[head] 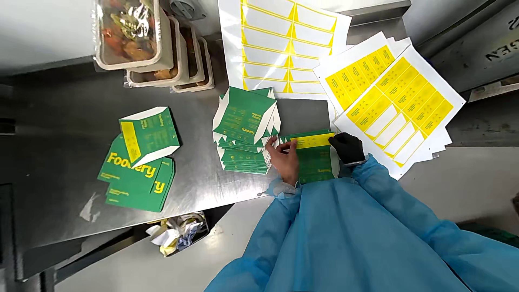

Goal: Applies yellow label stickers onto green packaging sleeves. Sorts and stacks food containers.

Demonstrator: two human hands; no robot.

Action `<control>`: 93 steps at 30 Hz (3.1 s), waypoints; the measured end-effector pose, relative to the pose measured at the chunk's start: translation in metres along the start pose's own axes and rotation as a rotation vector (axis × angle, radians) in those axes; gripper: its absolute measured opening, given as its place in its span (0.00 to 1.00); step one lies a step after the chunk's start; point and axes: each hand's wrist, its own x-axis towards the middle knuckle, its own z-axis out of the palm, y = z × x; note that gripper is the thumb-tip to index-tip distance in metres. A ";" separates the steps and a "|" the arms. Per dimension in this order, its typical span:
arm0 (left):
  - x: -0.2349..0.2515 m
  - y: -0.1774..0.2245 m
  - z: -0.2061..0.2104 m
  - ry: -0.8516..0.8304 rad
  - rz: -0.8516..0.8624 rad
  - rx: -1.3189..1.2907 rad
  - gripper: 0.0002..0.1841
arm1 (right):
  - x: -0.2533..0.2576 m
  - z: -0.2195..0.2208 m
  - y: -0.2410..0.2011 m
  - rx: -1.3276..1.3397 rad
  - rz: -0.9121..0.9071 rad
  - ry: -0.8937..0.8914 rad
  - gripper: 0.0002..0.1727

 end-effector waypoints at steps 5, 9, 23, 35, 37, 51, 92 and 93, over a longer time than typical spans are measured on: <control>0.010 -0.017 0.013 0.037 0.080 0.137 0.23 | 0.013 0.020 0.010 -0.011 0.010 0.012 0.16; 0.012 -0.024 0.017 0.069 0.106 0.196 0.19 | 0.014 0.025 0.013 -0.008 0.001 0.031 0.15; 0.004 -0.025 0.020 0.196 0.139 0.291 0.37 | 0.019 0.014 -0.001 -0.313 0.012 -0.013 0.25; 0.001 -0.064 0.000 -0.453 0.833 1.032 0.44 | 0.005 0.014 0.055 -0.659 -0.828 -0.170 0.44; -0.007 -0.060 -0.008 -0.357 0.778 1.027 0.48 | -0.001 -0.001 0.069 -0.724 -0.827 -0.105 0.42; -0.024 0.007 -0.093 -1.016 0.981 0.987 0.21 | -0.009 -0.151 0.217 -0.807 -0.823 -0.262 0.72; -0.145 0.091 0.185 -0.601 -0.034 -0.385 0.12 | -0.003 -0.175 0.081 0.148 -0.552 0.283 0.19; -0.146 0.093 0.186 -0.595 -0.028 -0.372 0.11 | -0.002 -0.175 0.083 0.171 -0.556 0.284 0.17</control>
